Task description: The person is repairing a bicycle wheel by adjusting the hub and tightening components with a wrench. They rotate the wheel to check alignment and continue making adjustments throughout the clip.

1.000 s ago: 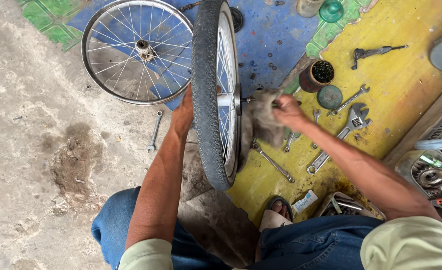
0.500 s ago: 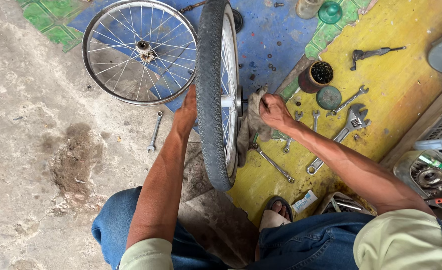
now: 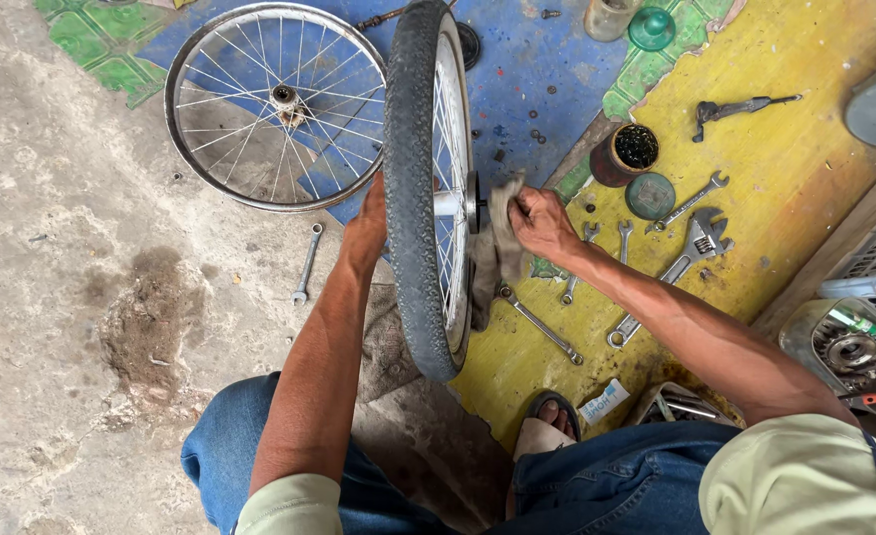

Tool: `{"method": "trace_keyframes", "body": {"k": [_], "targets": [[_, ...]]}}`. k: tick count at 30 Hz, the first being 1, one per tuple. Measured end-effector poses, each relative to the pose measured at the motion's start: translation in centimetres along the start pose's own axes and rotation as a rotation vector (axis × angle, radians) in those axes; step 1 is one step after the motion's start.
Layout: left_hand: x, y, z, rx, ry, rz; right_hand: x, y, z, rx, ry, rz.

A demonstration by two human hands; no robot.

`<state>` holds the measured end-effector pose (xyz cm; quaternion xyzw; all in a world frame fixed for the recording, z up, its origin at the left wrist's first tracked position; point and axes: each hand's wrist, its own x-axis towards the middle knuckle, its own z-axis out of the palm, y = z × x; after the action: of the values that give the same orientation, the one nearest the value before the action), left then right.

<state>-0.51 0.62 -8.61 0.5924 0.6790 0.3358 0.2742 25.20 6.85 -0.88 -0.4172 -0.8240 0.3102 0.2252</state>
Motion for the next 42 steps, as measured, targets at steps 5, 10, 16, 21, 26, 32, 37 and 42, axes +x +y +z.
{"method": "trace_keyframes", "body": {"k": [5,10,16,21,26,32,37,42], "targets": [[0.0,0.1,-0.1,-0.005,-0.009,-0.008,-0.1,1.5,0.3,0.307,0.018,0.167],[0.0,0.2,-0.2,-0.016,-0.017,-0.021,-0.9,2.6,-0.4,0.513,0.051,-0.067],[0.7,0.7,-0.2,-0.040,-0.025,-0.030,-1.4,2.6,1.0,0.178,0.009,-0.137],[0.7,0.9,-0.2,-0.047,-0.038,-0.037,-1.0,2.8,0.2,0.010,-0.101,-0.160],[0.2,0.5,-0.3,-0.044,-0.028,-0.040,-0.5,2.7,0.4,0.114,-0.150,-0.036],[0.2,0.5,-0.4,-0.057,-0.033,-0.048,-0.5,3.1,0.7,0.543,-0.254,0.521],[0.2,0.7,-0.4,-0.067,-0.038,-0.051,-0.4,4.7,-1.6,0.855,-0.375,0.608],[0.5,0.9,-0.4,-0.081,-0.047,-0.055,-1.6,5.7,-3.0,0.586,-0.796,0.603]]}}
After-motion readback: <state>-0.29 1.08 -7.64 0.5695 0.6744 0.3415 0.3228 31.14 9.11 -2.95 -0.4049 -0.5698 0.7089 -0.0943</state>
